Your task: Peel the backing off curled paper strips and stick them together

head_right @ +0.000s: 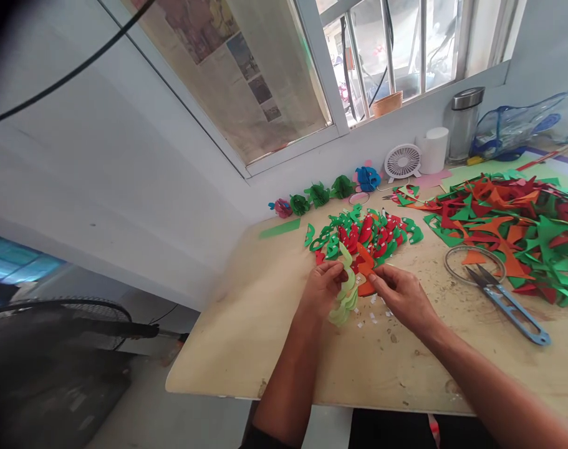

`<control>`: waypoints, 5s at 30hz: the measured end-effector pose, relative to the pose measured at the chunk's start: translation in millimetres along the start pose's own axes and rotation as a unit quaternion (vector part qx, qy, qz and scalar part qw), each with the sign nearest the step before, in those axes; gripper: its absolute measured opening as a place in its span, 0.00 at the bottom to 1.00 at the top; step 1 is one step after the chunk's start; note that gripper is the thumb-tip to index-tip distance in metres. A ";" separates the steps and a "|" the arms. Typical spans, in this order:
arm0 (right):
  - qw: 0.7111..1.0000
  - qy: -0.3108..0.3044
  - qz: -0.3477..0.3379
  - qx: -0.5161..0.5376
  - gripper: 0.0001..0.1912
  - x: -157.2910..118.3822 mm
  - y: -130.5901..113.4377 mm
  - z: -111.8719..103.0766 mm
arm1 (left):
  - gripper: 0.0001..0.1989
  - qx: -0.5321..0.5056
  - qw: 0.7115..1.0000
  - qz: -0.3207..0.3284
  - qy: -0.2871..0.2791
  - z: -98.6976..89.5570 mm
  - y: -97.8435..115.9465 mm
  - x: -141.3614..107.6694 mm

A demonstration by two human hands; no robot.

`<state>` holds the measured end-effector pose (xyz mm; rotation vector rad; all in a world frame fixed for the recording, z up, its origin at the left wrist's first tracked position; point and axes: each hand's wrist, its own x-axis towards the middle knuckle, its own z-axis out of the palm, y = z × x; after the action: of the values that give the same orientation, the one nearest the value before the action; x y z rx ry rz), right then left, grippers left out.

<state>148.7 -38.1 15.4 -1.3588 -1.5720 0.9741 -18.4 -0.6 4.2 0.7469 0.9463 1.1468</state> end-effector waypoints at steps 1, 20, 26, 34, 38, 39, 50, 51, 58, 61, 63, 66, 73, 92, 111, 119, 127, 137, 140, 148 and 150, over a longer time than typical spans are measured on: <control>1.000 0.000 0.000 0.004 0.17 0.1 -0.4 0.0 | 0.15 0.015 1.000 -0.004 -0.008 1.1 -0.4 -1.3; 0.998 -0.028 0.013 0.047 0.16 0.9 7.0 1.4 | 0.14 -0.079 0.997 -0.002 -0.011 27.0 -12.9 -9.7; 0.998 -0.017 0.021 0.064 0.16 1.0 4.5 1.8 | 0.13 -0.095 0.996 -0.001 0.005 32.4 -13.0 -12.8; 0.999 -0.015 0.018 0.049 0.19 0.5 -1.4 1.1 | 0.13 -0.096 0.995 0.012 0.037 36.1 -17.7 -12.1; 0.998 -0.019 0.021 0.049 0.18 -0.1 -1.9 0.6 | 0.13 -0.097 0.994 0.020 0.051 38.4 -17.2 -12.6; 0.998 -0.021 0.021 0.048 0.18 -0.2 -2.1 0.5 | 0.14 -0.097 0.994 0.022 0.055 38.9 -16.8 -12.9; 0.998 -0.028 0.001 0.048 0.16 0.0 -0.5 0.1 | 0.14 -0.114 0.991 0.026 0.067 42.3 -14.2 -15.5; 0.998 -0.028 -0.001 0.047 0.16 -0.2 -0.7 -0.1 | 0.14 -0.116 0.991 0.025 0.066 42.4 -14.3 -15.5; 0.999 -0.024 -0.017 0.031 0.17 -0.9 -2.2 -0.7 | 0.15 -0.113 0.990 0.028 0.081 43.2 -15.6 -15.5; 0.999 -0.027 -0.016 0.028 0.17 -0.7 -2.9 -0.5 | 0.14 -0.109 0.990 0.034 0.086 43.9 -15.6 -15.6; 0.999 -0.030 -0.011 0.026 0.17 -0.6 -3.8 -0.6 | 0.14 -0.106 0.990 0.036 0.092 44.3 -16.0 -15.5; 0.999 -0.032 -0.009 0.020 0.17 -0.7 -4.7 -0.9 | 0.14 -0.102 0.989 0.040 0.097 44.7 -17.0 -15.1; 0.999 -0.040 -0.001 0.015 0.17 -1.3 -2.7 -1.1 | 0.14 -0.102 0.988 0.051 0.105 45.3 -17.6 -16.6; 0.999 -0.030 -0.014 -0.010 0.17 -0.2 -7.7 -1.7 | 0.14 -0.099 0.985 0.060 0.129 48.4 -19.5 -18.6; 0.999 -0.042 -0.007 0.024 0.16 0.5 -3.6 0.6 | 0.17 -0.073 0.974 0.152 0.153 48.4 -25.9 -16.6; 0.999 -0.043 -0.007 0.017 0.20 -0.8 -3.5 -1.2 | 0.14 -0.028 0.971 0.186 0.150 48.4 -24.5 -21.0; 0.998 -0.056 0.007 0.035 0.19 -1.2 -6.3 1.5 | 0.10 0.013 0.964 0.213 0.156 45.6 -28.7 -19.3; 0.992 -0.059 0.043 0.106 0.17 0.1 -3.6 2.2 | 0.10 0.025 0.965 0.224 0.133 45.1 -30.5 -20.0; 0.984 -0.060 0.073 0.149 0.18 0.8 -5.9 1.0 | 0.10 0.009 0.970 0.214 0.114 44.8 -30.3 -20.2; 0.954 -0.081 0.108 0.266 0.14 1.9 4.5 0.2 | 0.08 -0.026 0.983 0.176 0.040 44.3 -15.3 -24.2; 0.946 -0.089 0.117 0.289 0.13 1.6 6.2 -0.3 | 0.09 -0.020 0.986 0.168 0.014 41.8 -11.9 -23.6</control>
<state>151.0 -35.8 9.9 -1.0668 -1.1220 1.5945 21.2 -27.2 16.9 0.8818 0.8373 1.4692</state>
